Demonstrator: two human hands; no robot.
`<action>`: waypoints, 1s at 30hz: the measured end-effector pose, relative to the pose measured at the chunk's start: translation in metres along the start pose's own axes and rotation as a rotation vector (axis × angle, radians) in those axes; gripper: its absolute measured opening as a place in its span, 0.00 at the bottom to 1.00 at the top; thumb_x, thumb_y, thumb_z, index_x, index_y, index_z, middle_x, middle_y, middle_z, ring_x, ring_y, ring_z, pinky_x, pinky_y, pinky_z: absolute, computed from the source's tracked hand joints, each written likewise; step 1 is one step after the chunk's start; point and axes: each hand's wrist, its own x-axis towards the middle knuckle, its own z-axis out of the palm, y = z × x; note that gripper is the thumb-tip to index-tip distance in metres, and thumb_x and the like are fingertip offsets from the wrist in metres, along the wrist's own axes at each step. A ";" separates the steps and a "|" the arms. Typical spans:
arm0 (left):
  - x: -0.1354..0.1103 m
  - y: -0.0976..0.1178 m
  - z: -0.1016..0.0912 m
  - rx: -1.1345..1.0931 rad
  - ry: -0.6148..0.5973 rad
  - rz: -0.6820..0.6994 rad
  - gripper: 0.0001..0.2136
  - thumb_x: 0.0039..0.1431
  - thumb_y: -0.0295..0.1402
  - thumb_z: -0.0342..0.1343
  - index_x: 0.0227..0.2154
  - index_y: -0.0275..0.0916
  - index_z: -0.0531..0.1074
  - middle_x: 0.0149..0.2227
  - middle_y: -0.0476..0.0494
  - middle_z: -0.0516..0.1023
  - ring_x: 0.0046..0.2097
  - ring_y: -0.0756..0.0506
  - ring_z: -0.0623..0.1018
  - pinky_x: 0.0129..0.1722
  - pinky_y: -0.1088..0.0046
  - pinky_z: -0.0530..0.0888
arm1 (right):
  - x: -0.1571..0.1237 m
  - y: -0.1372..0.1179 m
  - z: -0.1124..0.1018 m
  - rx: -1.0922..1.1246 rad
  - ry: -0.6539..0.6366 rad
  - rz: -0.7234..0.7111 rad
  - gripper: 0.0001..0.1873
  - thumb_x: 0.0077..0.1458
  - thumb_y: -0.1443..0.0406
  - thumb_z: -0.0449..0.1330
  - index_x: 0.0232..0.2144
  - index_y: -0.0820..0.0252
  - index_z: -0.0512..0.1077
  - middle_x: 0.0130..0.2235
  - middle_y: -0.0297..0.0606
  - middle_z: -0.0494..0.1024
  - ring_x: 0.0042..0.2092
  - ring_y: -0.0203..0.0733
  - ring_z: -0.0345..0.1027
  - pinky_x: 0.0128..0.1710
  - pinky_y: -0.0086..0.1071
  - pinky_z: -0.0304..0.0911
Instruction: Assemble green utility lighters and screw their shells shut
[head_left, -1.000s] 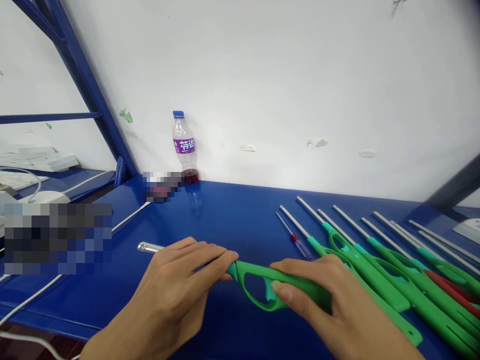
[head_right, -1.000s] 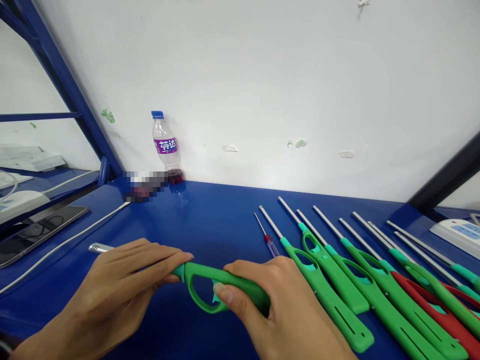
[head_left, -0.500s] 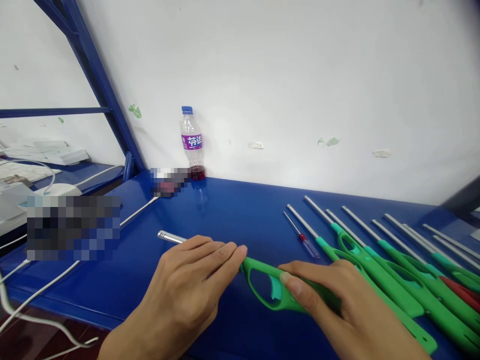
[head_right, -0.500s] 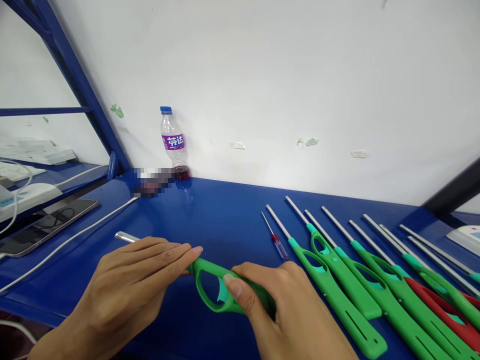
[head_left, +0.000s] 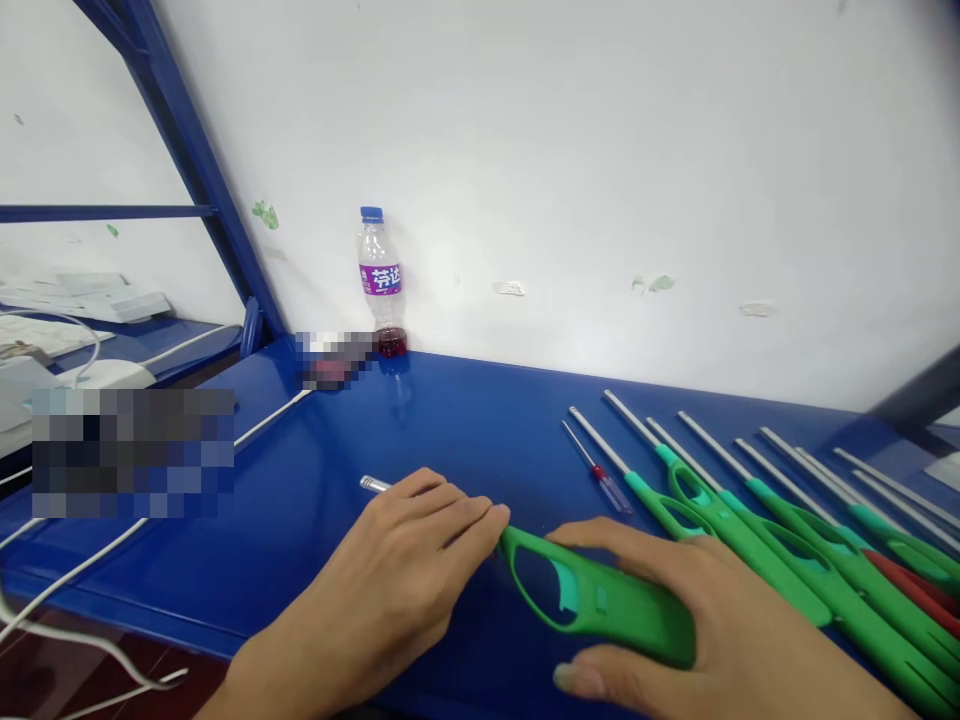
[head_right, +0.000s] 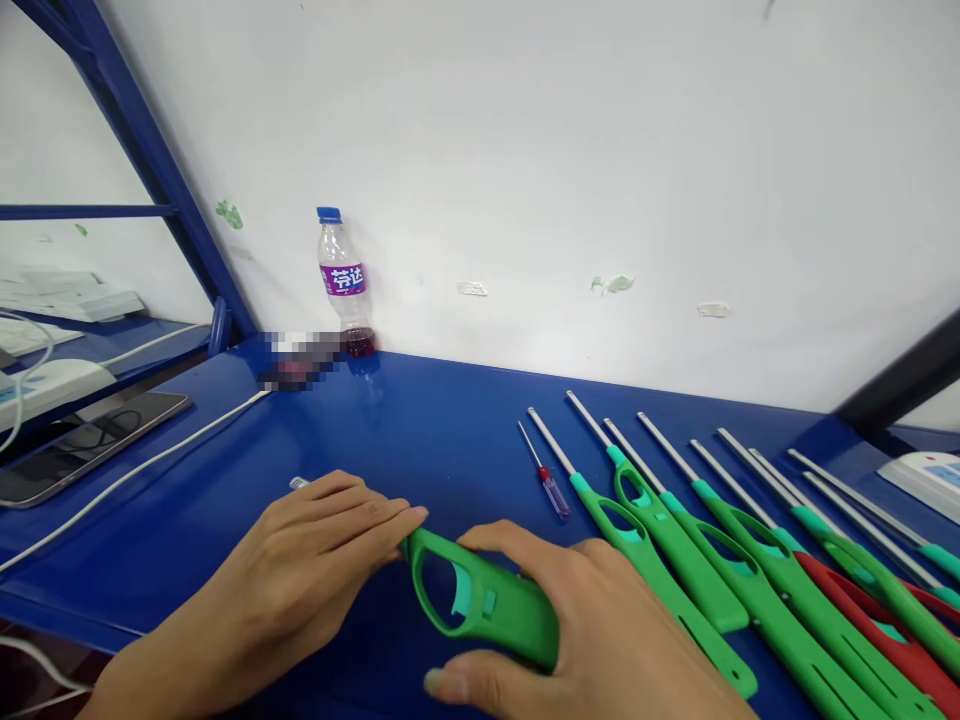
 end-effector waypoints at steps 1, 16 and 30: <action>-0.001 -0.001 0.000 -0.034 -0.035 -0.023 0.12 0.78 0.23 0.47 0.55 0.34 0.74 0.42 0.43 0.88 0.39 0.41 0.86 0.42 0.60 0.81 | -0.001 0.003 -0.002 -0.022 0.037 -0.049 0.27 0.50 0.48 0.77 0.53 0.33 0.83 0.43 0.29 0.90 0.40 0.54 0.86 0.34 0.37 0.79; -0.002 0.006 -0.011 -0.143 -0.294 -0.202 0.14 0.83 0.36 0.43 0.56 0.41 0.73 0.47 0.46 0.84 0.47 0.41 0.84 0.46 0.63 0.78 | -0.001 0.001 -0.013 -0.019 0.224 -0.174 0.20 0.73 0.52 0.56 0.37 0.44 0.87 0.36 0.32 0.90 0.33 0.47 0.86 0.24 0.29 0.77; -0.006 -0.002 -0.017 -0.361 -0.490 -0.416 0.16 0.83 0.41 0.40 0.48 0.48 0.74 0.53 0.51 0.84 0.51 0.42 0.83 0.50 0.65 0.72 | 0.007 -0.006 -0.024 0.596 0.321 0.176 0.13 0.49 0.49 0.77 0.29 0.48 0.86 0.18 0.28 0.79 0.17 0.40 0.72 0.19 0.28 0.74</action>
